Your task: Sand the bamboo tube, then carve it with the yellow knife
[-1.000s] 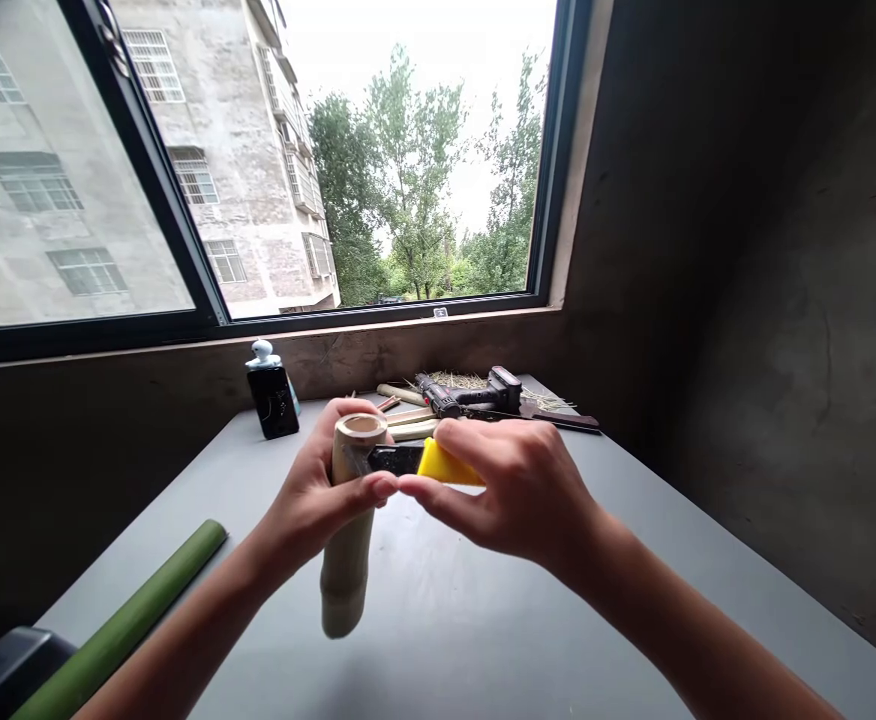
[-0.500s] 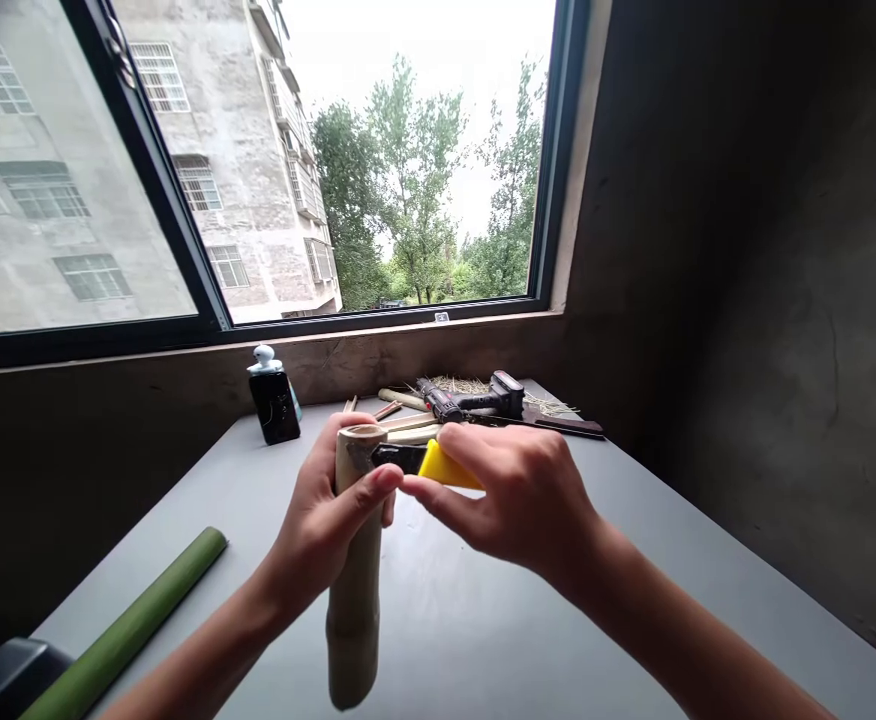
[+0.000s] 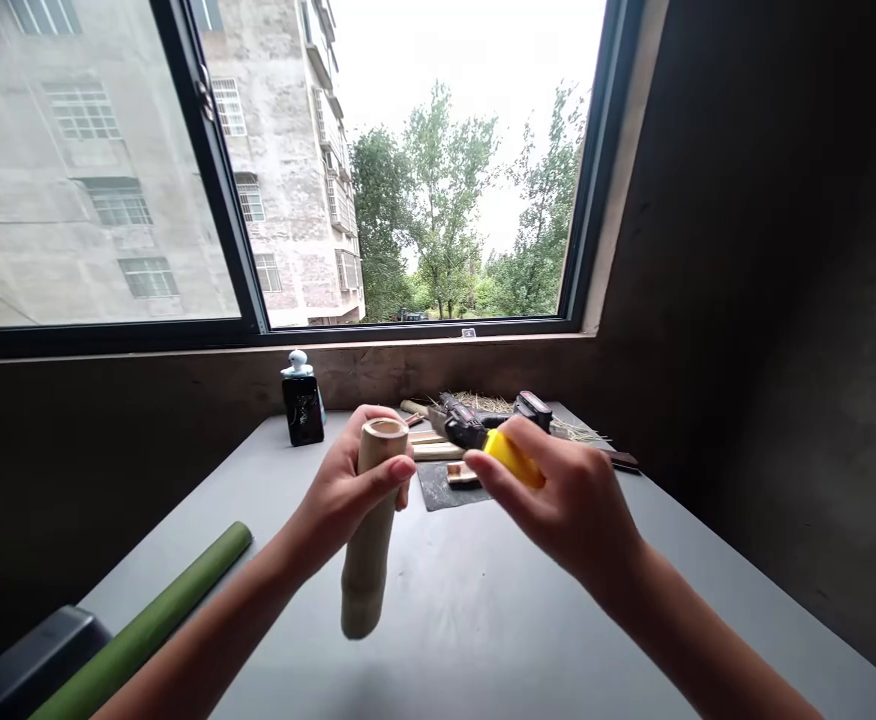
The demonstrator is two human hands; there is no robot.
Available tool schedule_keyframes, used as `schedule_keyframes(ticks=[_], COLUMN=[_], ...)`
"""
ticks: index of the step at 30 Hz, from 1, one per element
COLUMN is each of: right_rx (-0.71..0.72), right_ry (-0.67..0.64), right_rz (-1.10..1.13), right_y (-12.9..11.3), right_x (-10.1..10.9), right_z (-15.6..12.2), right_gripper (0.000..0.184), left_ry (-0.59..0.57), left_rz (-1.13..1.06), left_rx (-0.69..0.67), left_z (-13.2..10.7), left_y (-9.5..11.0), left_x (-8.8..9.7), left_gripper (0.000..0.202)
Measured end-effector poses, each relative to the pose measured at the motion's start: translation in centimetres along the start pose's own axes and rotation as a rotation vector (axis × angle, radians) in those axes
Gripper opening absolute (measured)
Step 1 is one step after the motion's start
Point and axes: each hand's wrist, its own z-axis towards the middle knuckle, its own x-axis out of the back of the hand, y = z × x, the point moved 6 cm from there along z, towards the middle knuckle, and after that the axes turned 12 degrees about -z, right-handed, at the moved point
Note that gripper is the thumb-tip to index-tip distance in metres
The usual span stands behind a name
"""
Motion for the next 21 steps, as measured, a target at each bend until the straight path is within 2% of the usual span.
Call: schedule_keyframes(ticks=[5,16,21], right_rx=[0.122,0.222,0.258], right_ry=[-0.055,0.021,0.029], right_rz=[-0.001,-0.008,-0.027], right_y=[-1.6,-2.5,-3.0], right_x=[-0.7,0.1,0.3], right_z=[-0.8,-0.8,-0.7], right_gripper=[0.038,0.037,0.038], left_ry=[-0.056,-0.127,-0.137], left_rz=[-0.038,-0.08,-0.068], left_rx=[0.048,0.128,0.132], left_z=[-0.2,-0.6,-0.8], left_y=[0.1,-0.5,-0.5], left_x=[-0.1,-0.6,-0.9], left_gripper=[0.044,0.053,0.051])
